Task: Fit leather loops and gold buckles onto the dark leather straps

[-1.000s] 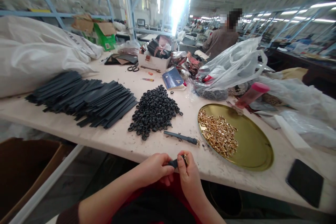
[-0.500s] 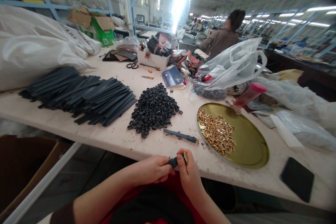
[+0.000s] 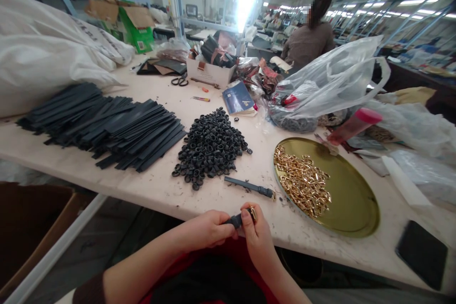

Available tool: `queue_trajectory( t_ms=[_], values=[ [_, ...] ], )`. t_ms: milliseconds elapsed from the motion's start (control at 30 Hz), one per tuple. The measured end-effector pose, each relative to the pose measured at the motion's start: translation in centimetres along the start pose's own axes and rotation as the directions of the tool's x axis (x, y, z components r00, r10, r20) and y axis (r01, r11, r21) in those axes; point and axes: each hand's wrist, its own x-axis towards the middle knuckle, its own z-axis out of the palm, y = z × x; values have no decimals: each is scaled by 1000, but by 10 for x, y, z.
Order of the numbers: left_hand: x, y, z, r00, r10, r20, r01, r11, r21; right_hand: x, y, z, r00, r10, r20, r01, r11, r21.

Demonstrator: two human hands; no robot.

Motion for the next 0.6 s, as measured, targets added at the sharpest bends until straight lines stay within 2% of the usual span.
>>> queue_trajectory(
  t_ms=[167,367,467,600],
  values=[
    [10,-10,0,997,-54,-47,52,997,-49,5,1,-1,999,-39,1,39,999,-31],
    [16,-11,-4,995,-72,72,80,991,-110,4,10,0,999,9,49,-9,1000,-2],
    [12,-7,-8,996,-56,75,62,995,-81,6,9,-7,982,68,173,-89,989,117],
    [3,3,-10,991,-80,104,83,996,-19,11,0,-24,888,139,438,-230,959,163]
  ],
)
